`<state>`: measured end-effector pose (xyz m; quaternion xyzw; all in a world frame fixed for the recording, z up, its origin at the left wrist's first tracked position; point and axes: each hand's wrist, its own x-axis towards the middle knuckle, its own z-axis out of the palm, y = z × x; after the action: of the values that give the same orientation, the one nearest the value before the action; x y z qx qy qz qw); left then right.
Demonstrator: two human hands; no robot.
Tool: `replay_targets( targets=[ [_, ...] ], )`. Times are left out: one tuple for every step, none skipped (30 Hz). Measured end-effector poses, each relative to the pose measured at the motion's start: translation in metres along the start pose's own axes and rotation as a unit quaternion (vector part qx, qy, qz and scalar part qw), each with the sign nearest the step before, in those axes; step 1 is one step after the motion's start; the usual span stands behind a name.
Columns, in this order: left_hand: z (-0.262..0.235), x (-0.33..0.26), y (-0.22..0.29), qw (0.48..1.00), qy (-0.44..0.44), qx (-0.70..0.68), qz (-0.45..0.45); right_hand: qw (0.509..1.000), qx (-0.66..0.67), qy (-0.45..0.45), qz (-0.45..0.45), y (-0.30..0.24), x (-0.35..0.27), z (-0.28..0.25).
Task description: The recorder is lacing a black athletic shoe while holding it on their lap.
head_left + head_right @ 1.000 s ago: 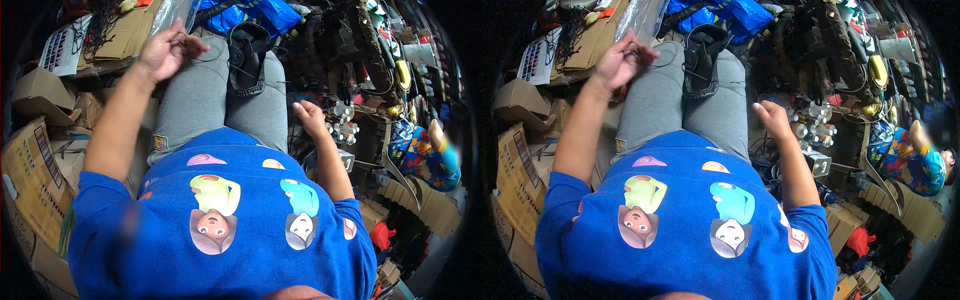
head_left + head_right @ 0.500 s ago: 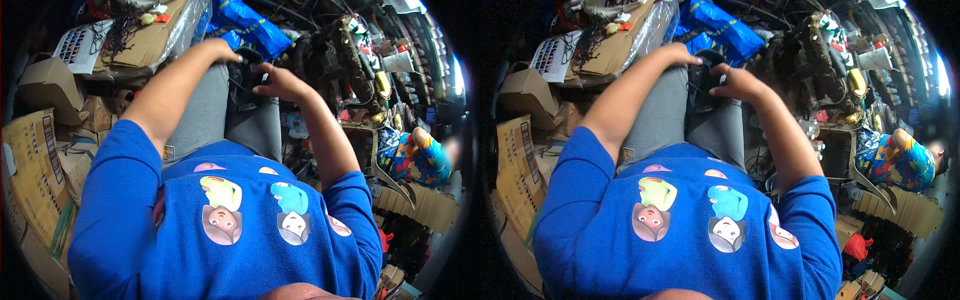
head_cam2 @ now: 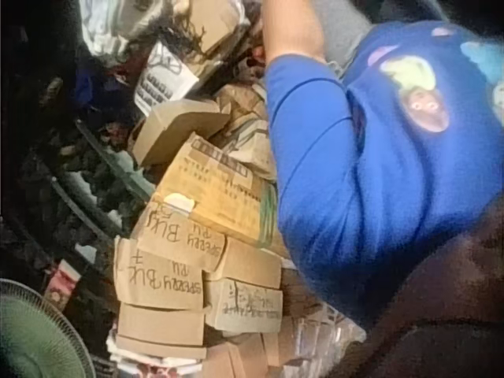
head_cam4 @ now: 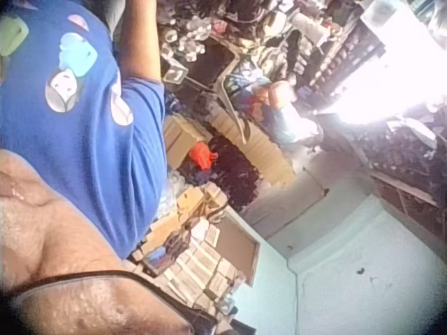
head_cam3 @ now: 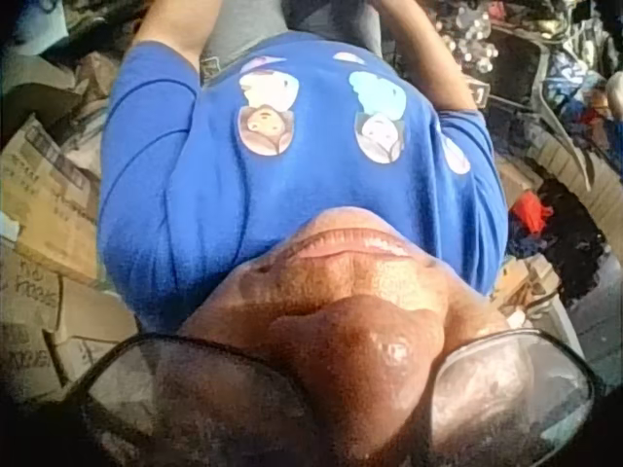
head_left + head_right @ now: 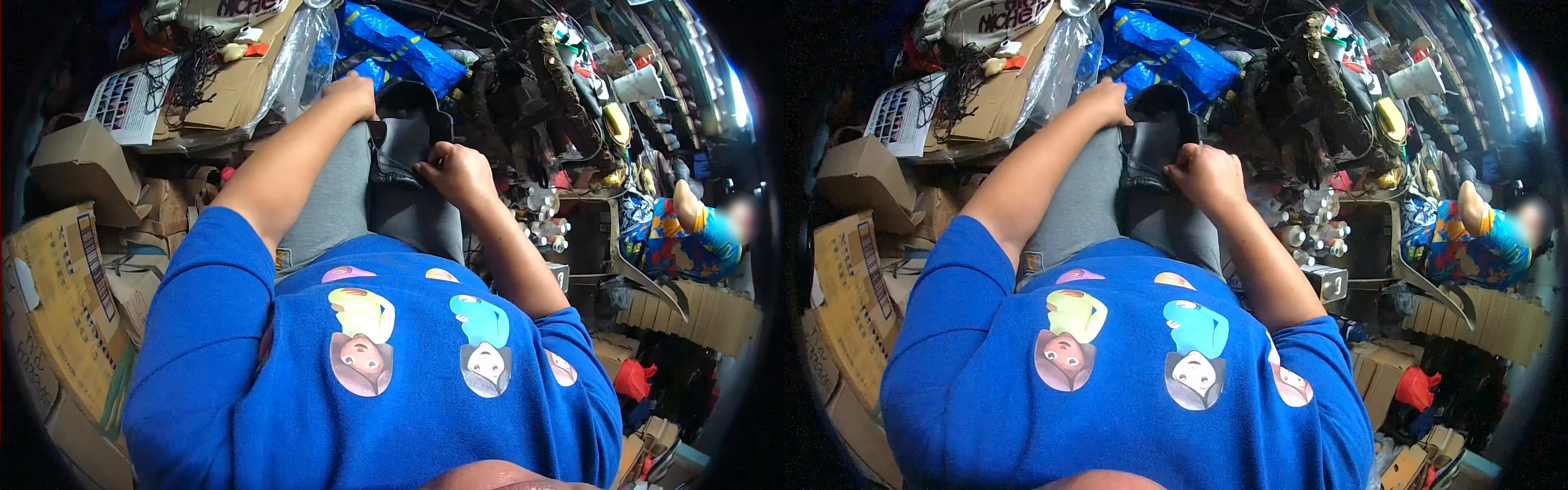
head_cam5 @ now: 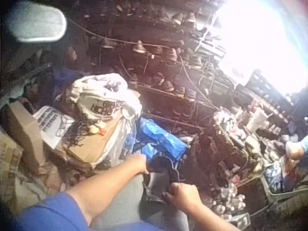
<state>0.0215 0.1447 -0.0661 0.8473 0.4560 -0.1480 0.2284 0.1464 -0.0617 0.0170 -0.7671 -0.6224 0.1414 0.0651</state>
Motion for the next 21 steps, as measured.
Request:
replay_targets(
  targets=[
    [0.007, -0.014, 0.009, 0.985, 0.162, -0.026, 0.049, 1.0, -0.015, 0.009, -0.007, 0.001, -0.002, 0.002],
    [0.008, -0.034, 0.015, 0.941, 0.321, -0.053, 0.093, 1.0, -0.012, 0.014, -0.005, 0.001, -0.002, 0.002],
    [0.006, -0.049, 0.022, 0.936, 0.311, -0.097, 0.136, 1.0, 0.002, 0.026, 0.007, 0.0, 0.0, 0.002],
    [0.004, -0.062, 0.027, 0.927, 0.299, -0.141, 0.178, 0.999, 0.015, 0.04, 0.018, 0.0, 0.002, 0.001],
    [0.007, -0.073, 0.03, 0.888, 0.302, -0.175, 0.299, 0.999, 0.017, 0.043, 0.022, 0.0, 0.003, 0.002],
    [0.011, -0.076, 0.032, 0.844, 0.269, -0.195, 0.421, 0.998, 0.019, 0.061, -0.003, 0.0, 0.002, 0.003],
    [0.019, -0.083, 0.036, 0.856, 0.207, -0.228, 0.415, 0.996, 0.019, 0.079, -0.027, 0.002, 0.001, 0.004],
    [0.02, -0.093, 0.041, 0.864, 0.148, -0.261, 0.405, 0.996, 0.019, 0.081, -0.026, 0.005, 0.0, 0.004],
    [0.02, -0.09, 0.043, 0.864, 0.148, -0.26, 0.406, 0.993, -0.006, 0.093, -0.075, 0.01, -0.003, 0.004],
    [0.02, -0.088, 0.044, 0.866, 0.127, -0.266, 0.404, 0.986, -0.031, 0.105, -0.123, 0.014, -0.006, 0.003],
    [0.021, -0.086, 0.043, 0.87, 0.107, -0.271, 0.398, 0.997, 0.015, 0.006, -0.081, 0.015, -0.01, -0.006],
    [0.02, -0.083, 0.041, 0.871, 0.108, -0.27, 0.396, 0.996, 0.016, 0.006, -0.084, 0.014, -0.012, -0.007],
    [0.02, -0.08, 0.04, 0.875, 0.084, -0.271, 0.391, 0.994, 0.057, -0.054, -0.082, 0.013, -0.013, -0.008],
    [0.02, -0.076, 0.043, 0.877, 0.056, -0.271, 0.392, 0.986, 0.097, -0.112, -0.073, 0.015, -0.015, -0.009],
    [0.02, -0.075, 0.044, 0.885, 0.037, -0.27, 0.376, 0.983, 0.13, -0.065, -0.114, 0.019, -0.014, 0.002],
    [0.022, -0.073, 0.045, 0.885, 0.034, -0.269, 0.379, 0.983, 0.132, -0.065, -0.11, 0.022, -0.013, 0.002],
    [0.024, -0.069, 0.043, 0.882, 0.025, -0.276, 0.382, 0.98, 0.13, -0.107, -0.11, 0.019, -0.009, -0.003],
    [0.027, -0.065, 0.041, 0.878, 0.016, -0.284, 0.384, 0.974, 0.128, -0.15, -0.111, 0.016, -0.007, -0.006],
    [0.031, -0.06, 0.04, 0.857, -0.016, -0.318, 0.405, 0.972, 0.148, -0.152, -0.1, 0.017, -0.009, -0.006],
    [0.03, -0.06, 0.042, 0.858, -0.018, -0.32, 0.402, 0.971, 0.149, -0.155, -0.1, 0.02, -0.011, -0.005],
    [0.03, -0.06, 0.043, 0.858, -0.019, -0.321, 0.4, 0.972, 0.15, -0.144, -0.111, 0.024, -0.013, -0.004]
  ],
)
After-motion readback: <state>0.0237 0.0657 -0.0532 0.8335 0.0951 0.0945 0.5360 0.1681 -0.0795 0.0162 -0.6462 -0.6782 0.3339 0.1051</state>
